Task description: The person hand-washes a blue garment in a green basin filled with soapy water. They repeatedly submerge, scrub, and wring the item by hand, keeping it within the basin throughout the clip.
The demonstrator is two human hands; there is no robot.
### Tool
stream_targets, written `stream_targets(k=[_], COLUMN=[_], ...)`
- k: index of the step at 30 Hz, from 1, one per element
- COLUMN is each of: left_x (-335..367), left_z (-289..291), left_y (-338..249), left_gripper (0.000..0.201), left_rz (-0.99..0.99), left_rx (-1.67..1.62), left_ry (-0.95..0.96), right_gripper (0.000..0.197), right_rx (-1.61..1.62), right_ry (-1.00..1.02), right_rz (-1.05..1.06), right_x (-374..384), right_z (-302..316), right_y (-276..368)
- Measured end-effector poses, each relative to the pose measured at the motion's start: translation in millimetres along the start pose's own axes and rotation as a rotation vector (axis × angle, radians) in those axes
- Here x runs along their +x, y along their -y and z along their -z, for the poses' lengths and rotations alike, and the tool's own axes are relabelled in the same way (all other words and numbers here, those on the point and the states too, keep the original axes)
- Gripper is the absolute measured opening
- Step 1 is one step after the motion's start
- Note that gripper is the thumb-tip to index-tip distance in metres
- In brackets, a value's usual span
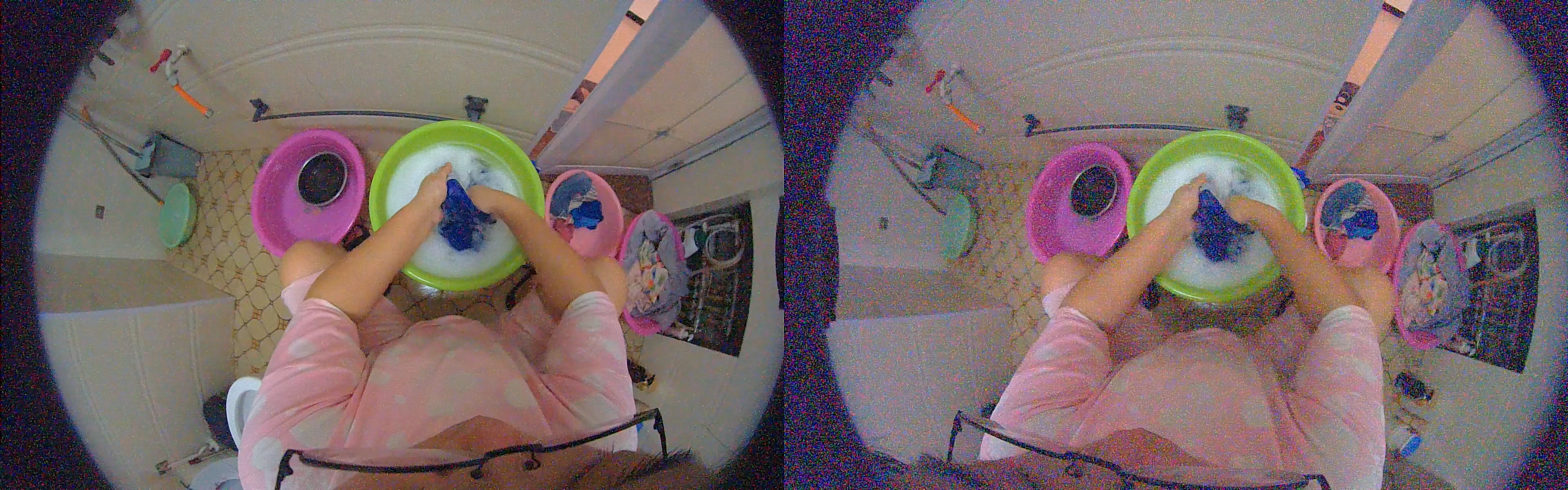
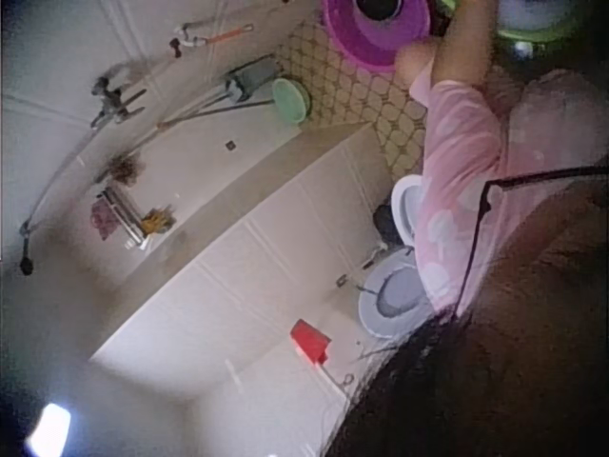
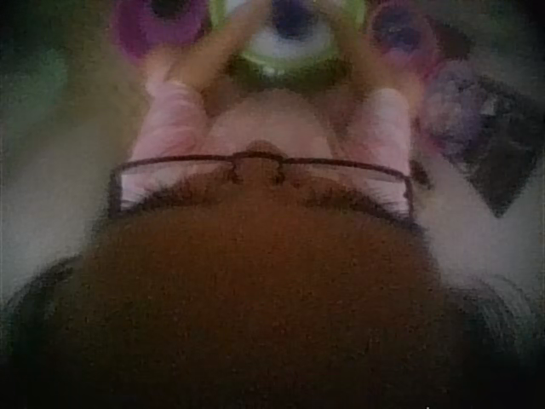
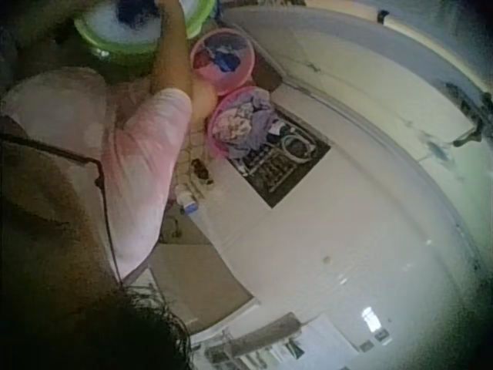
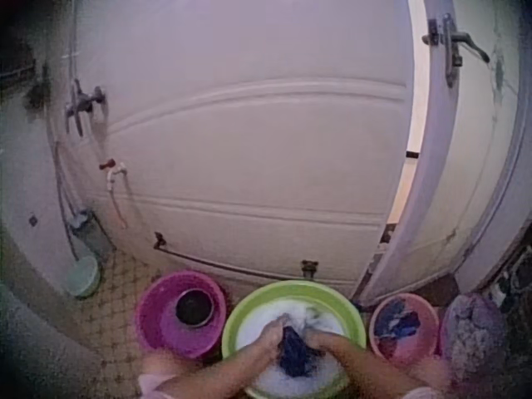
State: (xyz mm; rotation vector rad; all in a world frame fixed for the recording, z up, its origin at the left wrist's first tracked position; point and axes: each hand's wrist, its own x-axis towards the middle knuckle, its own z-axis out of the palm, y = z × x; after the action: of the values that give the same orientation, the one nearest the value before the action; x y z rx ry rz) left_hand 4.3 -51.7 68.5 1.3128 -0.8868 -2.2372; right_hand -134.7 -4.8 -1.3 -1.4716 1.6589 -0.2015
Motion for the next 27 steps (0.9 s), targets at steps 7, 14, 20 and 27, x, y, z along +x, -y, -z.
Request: stream_targets(k=[7, 14, 20, 27], left_x=[-3, 93, 81, 56], left_z=[6, 75, 47, 21], left_y=[-14, 42, 49, 22], left_gripper=[0.047, 0.04, 0.033, 0.043], left_rz=[-0.076, -0.239, -0.199, 0.033], left_rx=[0.051, 0.56, 0.274, -0.406], left_ry=[0.032, -0.098, -0.067, 0.586], right_gripper=[0.03, 0.027, 0.021, 0.026], right_rx=[0.57, -0.052, 0.204, 0.004], right_ry=[-0.488, -0.623, -0.785, -0.874], right_rz=[0.045, 0.205, -0.054, 0.366], right_x=[-21, 13, 27, -23], right_z=[38, -4, -7, -10], right_y=[-5, -13, -10, 84])
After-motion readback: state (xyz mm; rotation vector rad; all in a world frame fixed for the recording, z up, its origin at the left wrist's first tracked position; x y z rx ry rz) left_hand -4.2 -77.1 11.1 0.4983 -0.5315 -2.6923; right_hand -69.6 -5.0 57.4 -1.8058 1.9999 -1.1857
